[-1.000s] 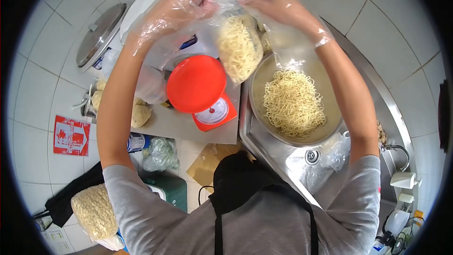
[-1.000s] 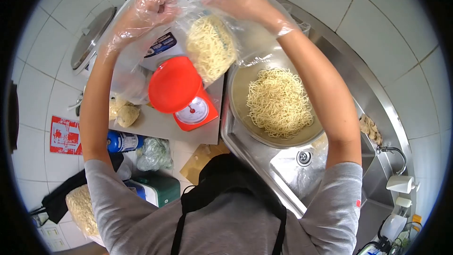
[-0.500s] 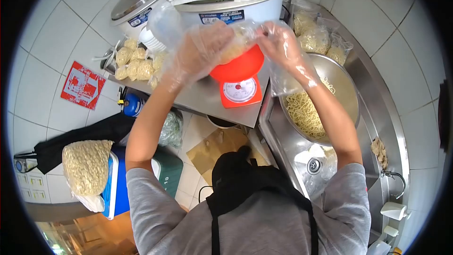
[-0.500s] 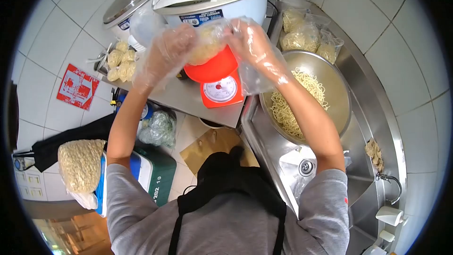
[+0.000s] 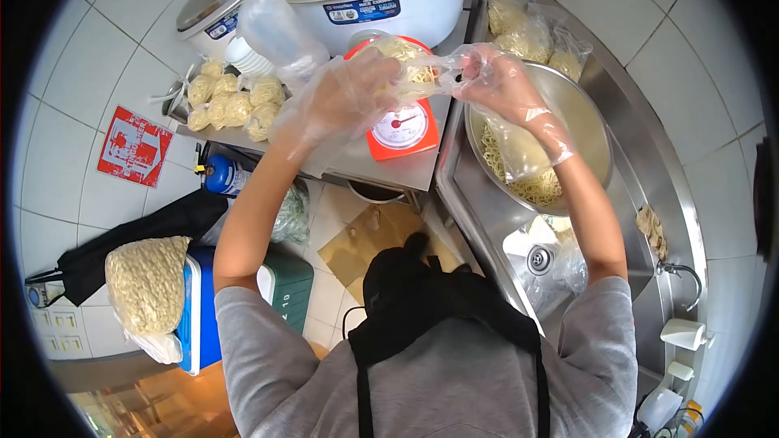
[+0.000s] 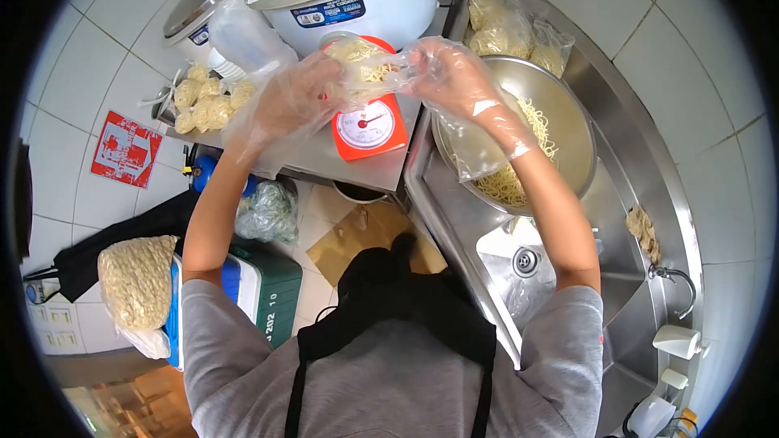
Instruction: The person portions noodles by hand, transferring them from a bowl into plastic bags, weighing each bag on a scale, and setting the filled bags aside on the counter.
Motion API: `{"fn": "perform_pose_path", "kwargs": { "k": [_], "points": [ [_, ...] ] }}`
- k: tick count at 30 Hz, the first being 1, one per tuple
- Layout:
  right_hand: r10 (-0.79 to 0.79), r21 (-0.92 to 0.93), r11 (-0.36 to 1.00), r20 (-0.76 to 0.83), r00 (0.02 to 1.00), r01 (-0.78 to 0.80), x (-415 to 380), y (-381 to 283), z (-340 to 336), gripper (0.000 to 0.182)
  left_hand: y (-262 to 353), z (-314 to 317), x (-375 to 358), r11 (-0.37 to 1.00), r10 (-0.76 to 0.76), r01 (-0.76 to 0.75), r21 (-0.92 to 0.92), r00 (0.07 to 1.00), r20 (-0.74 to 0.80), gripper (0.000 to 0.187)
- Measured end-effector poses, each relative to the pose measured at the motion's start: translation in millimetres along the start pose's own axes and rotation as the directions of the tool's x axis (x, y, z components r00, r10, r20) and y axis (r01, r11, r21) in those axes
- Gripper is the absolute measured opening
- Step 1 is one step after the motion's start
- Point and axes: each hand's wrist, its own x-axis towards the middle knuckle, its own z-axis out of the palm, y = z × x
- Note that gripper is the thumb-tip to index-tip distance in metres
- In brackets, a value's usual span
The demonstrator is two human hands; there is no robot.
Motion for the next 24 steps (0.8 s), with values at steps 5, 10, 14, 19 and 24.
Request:
{"fn": "perform_pose_path", "kwargs": {
  "k": [5, 10, 14, 19, 24],
  "points": [
    [0.000, 0.054, 0.999, -0.077, 0.997, 0.004, -22.6, 20.0, -12.6, 0.053, 12.1, 2.5, -5.7, 0.999, 0.029, -0.029, -0.025, 0.999, -0.016, 0.042],
    [-0.128, 0.039, 0.990, -0.142, 0.982, 0.134, -34.7, 21.8, -11.2, 0.062, 33.7, -11.6, -8.1, 0.982, 0.047, -0.051, 0.182, 0.999, 0.027, 0.054],
    [-0.393, -0.159, 0.916, -0.182, 0.901, 0.367, -36.5, 20.5, 7.1, 0.081, 49.6, -11.4, -9.2, 0.963, 0.043, -0.058, 0.264, 0.997, 0.060, 0.052],
    [-0.390, -0.126, 0.921, -0.275, 0.878, 0.370, -44.7, 26.2, 25.5, 0.069, 47.8, 3.4, -15.4, 0.953, 0.068, -0.077, 0.293, 0.997, 0.040, 0.044],
    [-0.385, -0.404, 0.855, -0.072, 0.920, 0.326, -23.2, 34.5, 41.2, 0.038, 9.8, 12.7, -15.6, 0.927, 0.162, -0.186, 0.326, 0.982, 0.098, 0.026]
  ]
}}
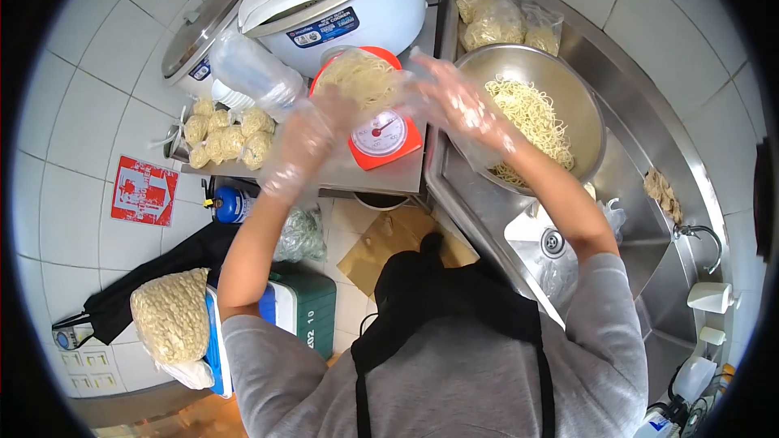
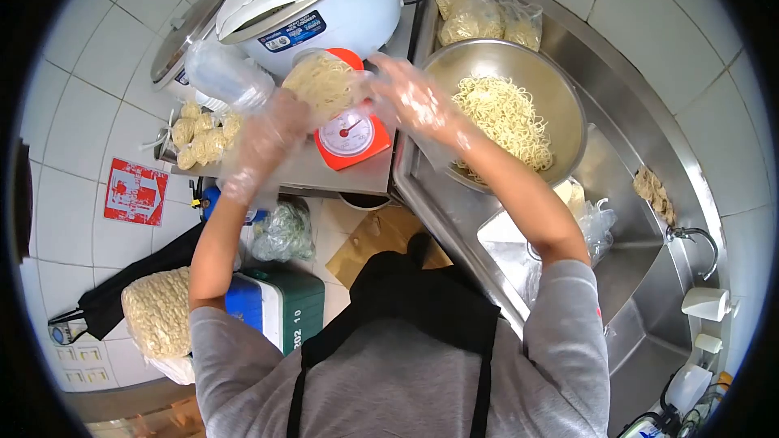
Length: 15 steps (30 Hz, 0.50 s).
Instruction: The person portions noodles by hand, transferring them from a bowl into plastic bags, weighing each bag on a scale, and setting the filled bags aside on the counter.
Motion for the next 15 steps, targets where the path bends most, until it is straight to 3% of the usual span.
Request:
{"fn": "perform_pose_path", "kwargs": {
  "k": [2, 3, 4, 5, 6, 7, 8, 9, 11, 12, 14, 15],
  "points": [
    [0.053, 0.045, 0.998, -0.014, 0.998, -0.052, 31.4, 16.4, 16.0, 0.038, -17.4, -1.3, 7.8, 0.976, -0.215, 0.217, 0.004, 0.971, -0.102, 0.018],
    [0.021, 0.085, 0.996, -0.056, 0.998, -0.016, 47.2, 18.7, 15.2, 0.036, -25.3, -4.7, 10.2, 0.977, -0.209, 0.211, 0.011, 0.972, -0.111, 0.018],
    [0.019, 0.078, 0.997, -0.067, 0.998, -0.014, 63.3, 8.9, 2.4, 0.036, -32.8, -8.9, 13.0, 0.936, -0.338, 0.327, -0.129, 0.938, -0.078, 0.018],
    [0.155, 0.296, 0.940, 0.070, 0.985, -0.169, 77.5, -4.8, -13.6, 0.035, -37.5, -11.2, 16.6, 0.861, -0.456, 0.434, -0.264, 0.889, -0.025, 0.018],
    [0.250, 0.473, 0.815, 0.234, 0.940, -0.335, 86.9, -12.8, -21.1, 0.035, -39.5, -9.1, 19.2, 0.863, -0.454, 0.431, -0.265, 0.890, -0.032, 0.018],
    [0.095, 0.411, 0.908, -0.005, 0.995, -0.084, 88.3, -7.0, -1.7, 0.033, -41.0, -2.9, 20.3, 0.762, -0.508, 0.449, -0.467, 0.861, -0.002, 0.021],
    [0.086, 0.407, 0.910, -0.005, 0.996, -0.077, 88.0, 1.4, 15.4, 0.033, -42.7, 4.6, 20.3, 0.622, -0.554, 0.445, -0.644, 0.832, 0.041, 0.024],
    [0.062, 0.329, 0.943, -0.019, 0.998, -0.052, 89.4, 8.7, 31.0, 0.031, -43.3, 14.2, 21.9, 0.623, -0.559, 0.444, -0.644, 0.829, 0.032, 0.024],
    [0.082, 0.280, 0.958, -0.057, 0.995, -0.063, 97.3, 11.4, 44.8, 0.021, -47.8, 39.8, 25.5, 0.728, -0.601, 0.387, -0.566, 0.757, -0.256, 0.033],
    [0.075, 0.278, 0.959, -0.065, 0.995, -0.054, 99.1, 12.2, 51.3, 0.021, -56.5, 57.9, 24.1, 0.733, -0.599, 0.384, -0.561, 0.755, -0.266, 0.033],
    [0.232, 0.411, 0.895, -0.103, 0.967, -0.171, 101.2, 13.4, 63.2, 0.016, -70.7, 80.0, 28.9, 0.658, -0.602, 0.433, -0.617, 0.794, -0.085, 0.041],
    [0.283, 0.416, 0.882, -0.092, 0.955, -0.221, 100.9, 11.7, 68.6, 0.016, -72.7, 81.4, 30.6, 0.664, -0.600, 0.425, -0.615, 0.794, -0.098, 0.041]
  ]
}}
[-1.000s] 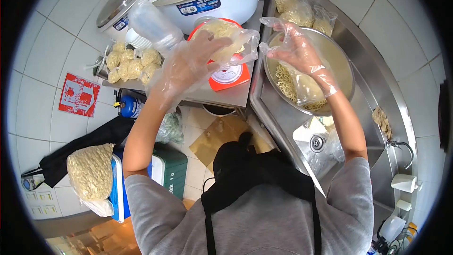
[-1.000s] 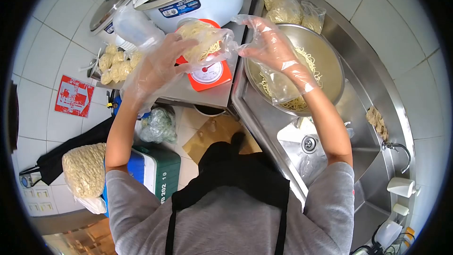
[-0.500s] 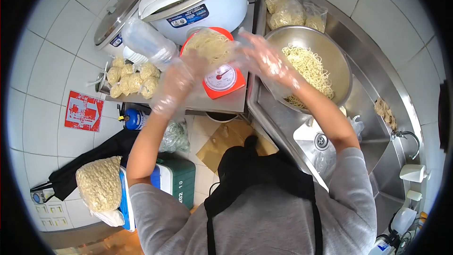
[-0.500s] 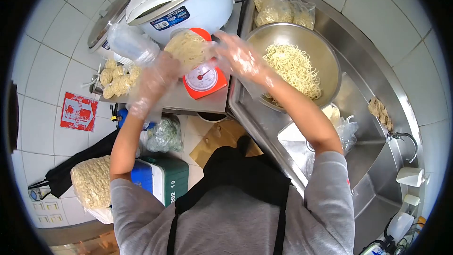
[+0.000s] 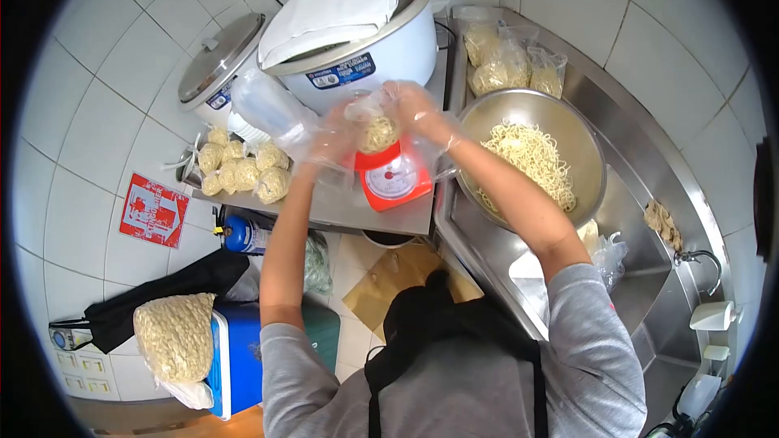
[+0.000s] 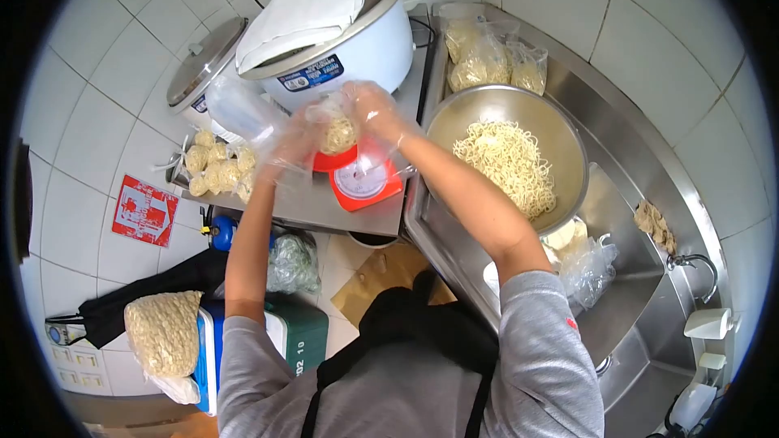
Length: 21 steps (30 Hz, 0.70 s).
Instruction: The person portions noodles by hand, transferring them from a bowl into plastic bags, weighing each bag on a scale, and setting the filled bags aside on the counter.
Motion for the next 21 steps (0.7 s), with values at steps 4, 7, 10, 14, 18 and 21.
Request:
{"fn": "perform_pose_path", "kwargs": {
  "k": [4, 7, 10, 14, 18, 21],
  "points": [
    [0.028, -0.010, 1.000, -0.176, 0.984, -0.030, -2.9, -4.3, 15.9, 0.018, 30.5, -1.4, -4.3, 0.990, -0.135, 0.129, 0.060, 0.984, 0.114, 0.040],
    [0.030, 0.015, 1.000, -0.168, 0.985, -0.028, -2.5, -8.0, 14.1, 0.016, 28.1, -1.7, -3.2, 0.995, -0.087, 0.089, -0.037, 0.995, 0.054, 0.033],
    [0.068, 0.018, 0.997, 0.058, 0.996, -0.069, -7.7, -4.8, 1.7, 0.025, 10.6, 2.4, -3.2, 0.999, 0.006, -0.006, -0.049, 1.000, 0.010, 0.026],
    [0.201, -0.039, 0.980, 0.191, 0.961, -0.197, -21.3, -21.7, -40.1, 0.039, 23.5, -14.2, -9.0, 0.982, -0.124, 0.145, -0.119, 0.978, 0.167, 0.027],
    [0.151, 0.252, 0.947, 0.194, 0.969, -0.198, -43.5, -5.6, -93.2, 0.044, 42.7, -39.2, -26.7, 0.984, -0.098, 0.111, -0.139, 0.991, 0.095, 0.030],
    [0.193, 0.221, 0.945, 0.210, 0.958, -0.239, -61.7, 5.3, -125.2, 0.045, 49.4, -55.5, -39.2, 0.992, -0.037, 0.043, -0.118, 0.998, 0.050, 0.036]
  ]
}}
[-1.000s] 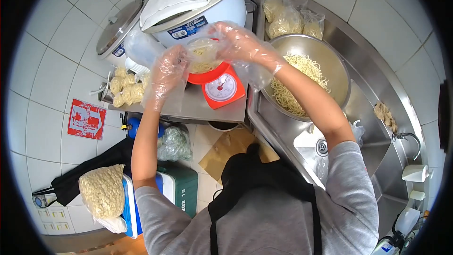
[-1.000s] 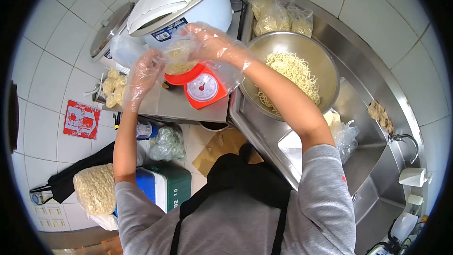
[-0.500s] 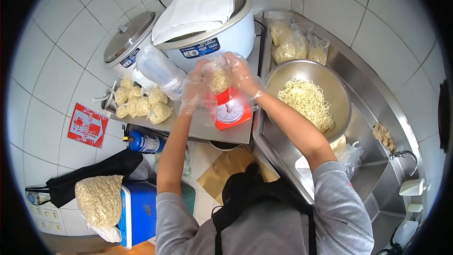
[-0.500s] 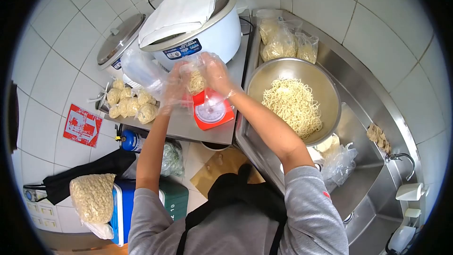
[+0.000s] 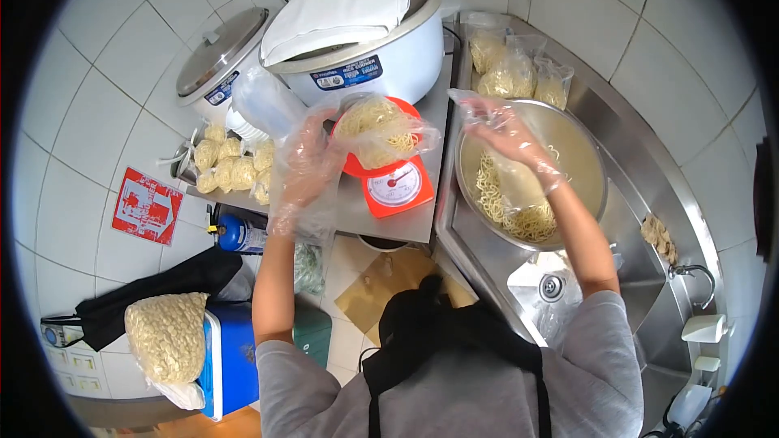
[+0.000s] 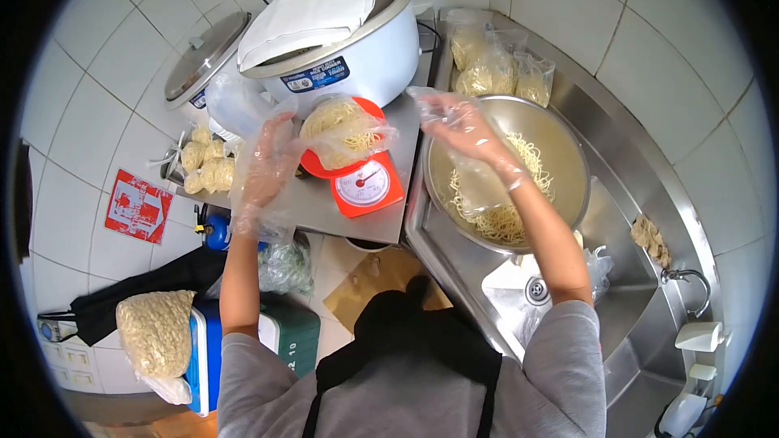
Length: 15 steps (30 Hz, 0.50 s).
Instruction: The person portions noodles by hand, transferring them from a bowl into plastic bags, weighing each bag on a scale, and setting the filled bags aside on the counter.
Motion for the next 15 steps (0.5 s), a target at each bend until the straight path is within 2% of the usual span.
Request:
{"fn": "perform_pose_path", "kwargs": {
  "k": [2, 3, 4, 5, 8, 10, 11, 12, 13, 14, 15],
  "points": [
    [0.054, 0.057, 0.997, -0.008, 0.999, -0.053, -18.7, 24.0, -14.6, 0.045, 3.5, -9.3, -7.9, 0.976, 0.197, -0.187, 0.108, 0.976, -0.094, 0.035],
    [0.216, -0.036, 0.975, -0.036, 0.976, -0.217, -27.3, 47.9, -22.1, 0.045, 2.9, -15.3, -12.6, 0.977, 0.193, -0.183, 0.111, 0.978, -0.079, 0.035],
    [0.368, -0.125, 0.918, -0.081, 0.926, -0.376, -33.6, 55.5, -27.3, 0.045, 3.8, -21.6, -16.3, 0.962, 0.179, -0.144, 0.232, 0.974, -0.136, 0.031],
    [0.379, -0.116, 0.915, -0.088, 0.921, -0.387, -41.1, 63.1, -32.6, 0.045, 5.8, -24.2, -19.7, 0.933, 0.176, -0.101, 0.346, 0.965, -0.193, 0.027],
    [0.421, -0.125, 0.893, -0.110, 0.901, -0.432, -61.1, 60.5, -42.0, 0.039, 23.6, -24.7, -33.1, 0.952, 0.144, -0.078, 0.296, 0.967, -0.209, 0.024],
    [0.240, -0.182, 0.943, -0.210, 0.948, -0.279, -62.0, 45.2, -35.2, 0.029, 35.1, -16.8, -43.0, 0.932, 0.200, -0.134, 0.336, 0.965, -0.169, 0.021],
    [0.245, -0.176, 0.942, -0.221, 0.944, -0.285, -59.2, 35.2, -29.8, 0.029, 43.4, -10.3, -46.0, 0.921, 0.282, -0.265, 0.287, 0.959, -0.021, 0.024],
    [0.121, -0.262, 0.948, -0.221, 0.968, -0.179, -54.7, 24.9, -22.9, 0.025, 50.3, -4.5, -48.0, 0.896, 0.366, -0.385, 0.220, 0.923, 0.121, 0.028],
    [-0.003, -0.346, 0.936, -0.211, 0.978, -0.072, -50.7, 17.6, -15.3, 0.022, 54.7, 1.3, -49.4, 0.892, 0.374, -0.395, 0.220, 0.918, 0.133, 0.028],
    [0.000, -0.339, 0.937, -0.226, 0.974, -0.079, -47.9, 15.4, -7.2, 0.022, 57.4, 7.4, -50.3, 0.857, 0.391, -0.447, 0.255, 0.888, 0.242, 0.032],
    [-0.161, -0.330, 0.940, -0.207, 0.965, 0.086, -45.0, 16.2, 1.3, 0.021, 58.3, 11.2, -49.5, 0.817, 0.400, -0.503, 0.283, 0.847, 0.350, 0.036]
  ]
}}
